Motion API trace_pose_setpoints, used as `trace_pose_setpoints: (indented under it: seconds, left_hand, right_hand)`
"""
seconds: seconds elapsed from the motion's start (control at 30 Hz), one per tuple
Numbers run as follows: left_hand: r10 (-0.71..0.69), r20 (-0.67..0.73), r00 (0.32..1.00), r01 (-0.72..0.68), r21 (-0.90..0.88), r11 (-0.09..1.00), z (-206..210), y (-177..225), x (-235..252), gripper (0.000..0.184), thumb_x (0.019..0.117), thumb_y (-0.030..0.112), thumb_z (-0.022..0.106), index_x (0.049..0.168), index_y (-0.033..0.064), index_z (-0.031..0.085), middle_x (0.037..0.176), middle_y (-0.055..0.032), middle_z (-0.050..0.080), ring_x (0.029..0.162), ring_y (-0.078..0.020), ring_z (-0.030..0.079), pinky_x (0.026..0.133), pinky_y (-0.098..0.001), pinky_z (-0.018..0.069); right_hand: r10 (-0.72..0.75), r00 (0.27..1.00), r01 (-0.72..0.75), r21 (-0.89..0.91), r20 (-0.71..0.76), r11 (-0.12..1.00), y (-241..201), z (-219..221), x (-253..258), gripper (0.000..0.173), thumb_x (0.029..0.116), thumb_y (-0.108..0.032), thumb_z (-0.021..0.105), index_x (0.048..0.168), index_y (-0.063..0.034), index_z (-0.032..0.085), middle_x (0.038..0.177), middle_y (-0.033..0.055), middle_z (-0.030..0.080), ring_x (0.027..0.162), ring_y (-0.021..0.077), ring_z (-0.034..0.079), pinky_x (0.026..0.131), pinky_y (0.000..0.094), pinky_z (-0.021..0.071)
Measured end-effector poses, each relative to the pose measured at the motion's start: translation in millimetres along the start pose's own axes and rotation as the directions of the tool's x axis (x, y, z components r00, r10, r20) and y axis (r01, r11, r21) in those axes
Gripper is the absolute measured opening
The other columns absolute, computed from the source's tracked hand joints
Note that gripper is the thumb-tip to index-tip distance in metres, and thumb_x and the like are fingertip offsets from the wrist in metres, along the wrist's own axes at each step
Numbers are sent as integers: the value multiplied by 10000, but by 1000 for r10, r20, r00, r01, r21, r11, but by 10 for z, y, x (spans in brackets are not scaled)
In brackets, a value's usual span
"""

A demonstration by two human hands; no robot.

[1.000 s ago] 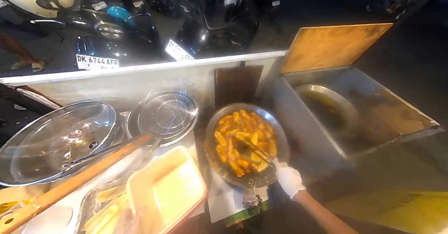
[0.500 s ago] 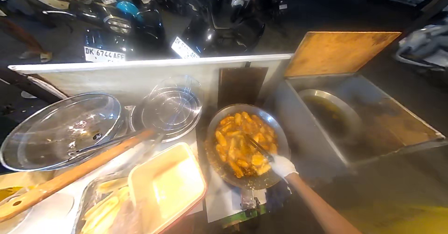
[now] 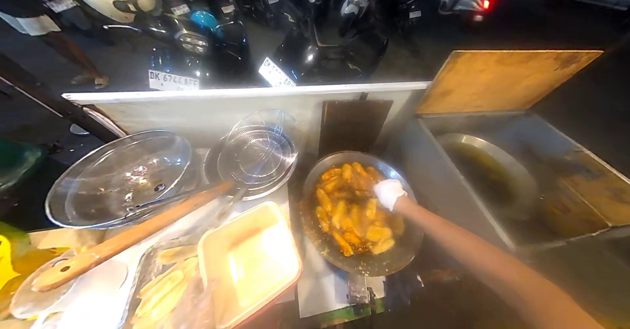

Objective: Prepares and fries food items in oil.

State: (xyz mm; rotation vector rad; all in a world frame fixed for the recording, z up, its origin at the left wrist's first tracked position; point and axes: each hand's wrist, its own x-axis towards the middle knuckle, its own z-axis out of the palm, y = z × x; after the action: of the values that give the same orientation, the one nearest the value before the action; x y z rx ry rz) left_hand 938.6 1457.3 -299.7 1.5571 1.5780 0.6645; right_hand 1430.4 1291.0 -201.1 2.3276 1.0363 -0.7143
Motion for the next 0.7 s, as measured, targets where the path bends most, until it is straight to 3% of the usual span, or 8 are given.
trace_pose_setpoints:
  seconds: [0.1,0.27,0.37,0.43,0.47,0.53,0.6,0.7]
  left_hand:
    - [-2,-20,1000,2,-2,1000,11,26,-23,431,940,292,688,1244,-10,635,1074,-168,689,999,-227,652,927,-471,516]
    - [-7,-15,1000,7,-21,1000,10,61,-17,416,927,280,701,1221,-9,646,1054,-165,695,973,-221,661,899,-457,534]
    - [-26,10,1000,26,-45,999,13,62,9,411,931,262,708,1244,6,640,1093,-138,690,1008,-176,648,937,-412,517]
    - [157,-46,987,-158,-21,987,78,-313,106,444,936,347,697,1217,6,653,1040,-115,705,946,-144,662,857,-366,547]
    - [281,-165,945,-288,-22,957,193,-614,217,445,914,387,719,1141,6,685,951,-83,718,856,-102,679,768,-300,572]
    - [134,-125,983,-141,-48,989,147,-457,209,396,893,336,751,1113,12,695,956,-63,718,879,-83,683,824,-286,566]
    - [2,-2,1000,-2,-54,999,52,-153,126,440,928,277,718,1239,-25,644,1121,-158,697,1042,-177,659,966,-380,521]
    - [130,-90,987,-141,-126,982,152,-572,245,441,916,337,740,1178,-12,674,1063,-108,714,997,-119,687,917,-317,561]
  right_hand:
    - [6,1000,-6,-6,12,1000,1,-28,-408,334,1001,-80,573,1317,16,622,1301,283,632,1240,462,599,996,630,491]
    - [12,1000,-13,14,13,1000,246,101,-579,448,940,-341,652,1336,-133,634,1263,214,677,1195,428,639,932,646,517]
    - [67,998,-67,82,-3,994,216,322,-407,502,923,-339,664,1378,-139,597,1260,212,676,1187,424,644,929,634,525]
    - [79,997,-78,118,-3,990,188,532,-210,505,918,-324,659,1385,-144,598,1272,207,676,1196,421,643,935,638,526]
    - [86,996,-85,135,-1,987,152,636,-147,495,934,-297,646,1399,-134,588,1283,210,670,1205,421,639,944,631,526]
    - [114,993,-110,189,-12,976,15,837,-118,469,976,-175,599,1434,-88,548,1293,232,658,1205,429,638,962,610,527]
    - [134,991,-125,227,-22,966,-97,1009,-153,468,1012,-72,525,1477,-40,488,1326,259,626,1216,443,626,977,597,526]
    - [102,994,-107,242,37,964,54,931,-259,505,979,-191,599,1465,-73,525,1356,242,625,1262,433,604,1000,620,505]
